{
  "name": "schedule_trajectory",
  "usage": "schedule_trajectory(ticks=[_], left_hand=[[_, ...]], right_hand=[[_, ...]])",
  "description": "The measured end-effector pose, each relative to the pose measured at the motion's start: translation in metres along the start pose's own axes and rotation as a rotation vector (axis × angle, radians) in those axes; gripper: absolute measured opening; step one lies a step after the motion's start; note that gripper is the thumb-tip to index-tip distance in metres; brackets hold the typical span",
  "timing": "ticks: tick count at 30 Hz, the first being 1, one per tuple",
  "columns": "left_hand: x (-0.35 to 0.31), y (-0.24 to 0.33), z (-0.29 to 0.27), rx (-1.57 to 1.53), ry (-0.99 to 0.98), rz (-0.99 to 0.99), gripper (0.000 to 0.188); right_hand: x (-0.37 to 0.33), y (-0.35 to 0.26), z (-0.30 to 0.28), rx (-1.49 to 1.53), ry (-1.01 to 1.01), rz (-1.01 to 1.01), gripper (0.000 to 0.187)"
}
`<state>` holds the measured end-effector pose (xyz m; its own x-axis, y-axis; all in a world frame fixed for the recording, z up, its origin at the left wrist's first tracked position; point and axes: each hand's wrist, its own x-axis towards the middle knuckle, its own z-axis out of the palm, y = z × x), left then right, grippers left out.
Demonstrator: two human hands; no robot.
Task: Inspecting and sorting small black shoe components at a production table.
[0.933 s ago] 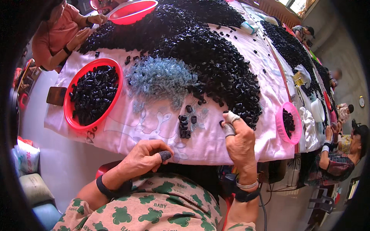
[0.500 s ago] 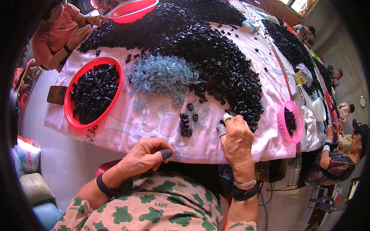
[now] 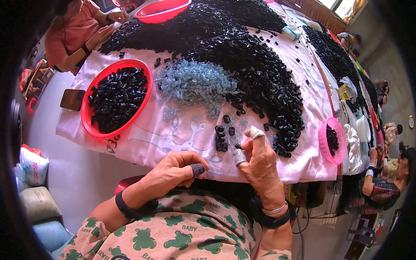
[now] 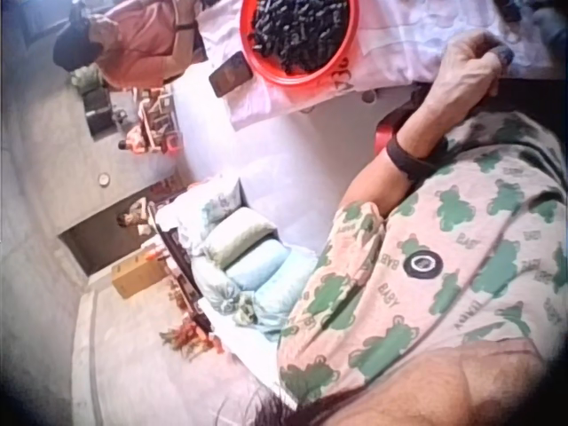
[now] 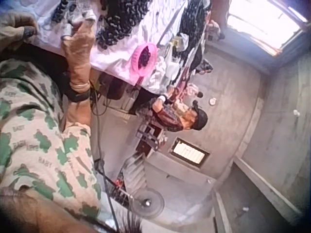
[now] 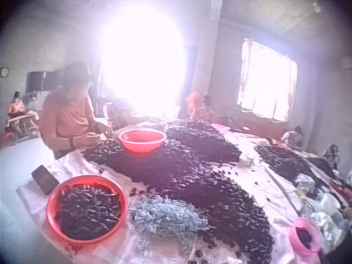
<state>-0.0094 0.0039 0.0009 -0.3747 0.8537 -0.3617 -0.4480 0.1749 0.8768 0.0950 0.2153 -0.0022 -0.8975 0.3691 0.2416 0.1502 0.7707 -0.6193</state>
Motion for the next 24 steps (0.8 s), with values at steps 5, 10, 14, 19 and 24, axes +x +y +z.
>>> schedule_trajectory(ticks=[5,10,14,19,24], left_hand=[[0.001,-0.004,0.002,-0.052,0.012,0.015,0.023],[-0.003,0.001,0.004,-0.128,0.032,0.058,0.026],[-0.005,0.0,0.007,-0.228,-0.015,0.117,0.026],[-0.004,0.001,0.005,-0.238,-0.032,0.054,0.026],[-0.001,-0.008,0.001,-0.379,-0.068,0.063,0.023]], right_hand=[[-0.005,-0.008,-0.003,0.346,-0.036,0.067,0.06],[-0.007,-0.031,-0.006,0.807,-0.18,0.142,0.069],[-0.01,-0.036,0.001,0.925,-0.237,0.139,0.072],[-0.012,-0.039,0.005,0.794,-0.203,0.021,0.07],[-0.011,-0.044,0.003,0.346,-0.124,-0.355,0.071]])
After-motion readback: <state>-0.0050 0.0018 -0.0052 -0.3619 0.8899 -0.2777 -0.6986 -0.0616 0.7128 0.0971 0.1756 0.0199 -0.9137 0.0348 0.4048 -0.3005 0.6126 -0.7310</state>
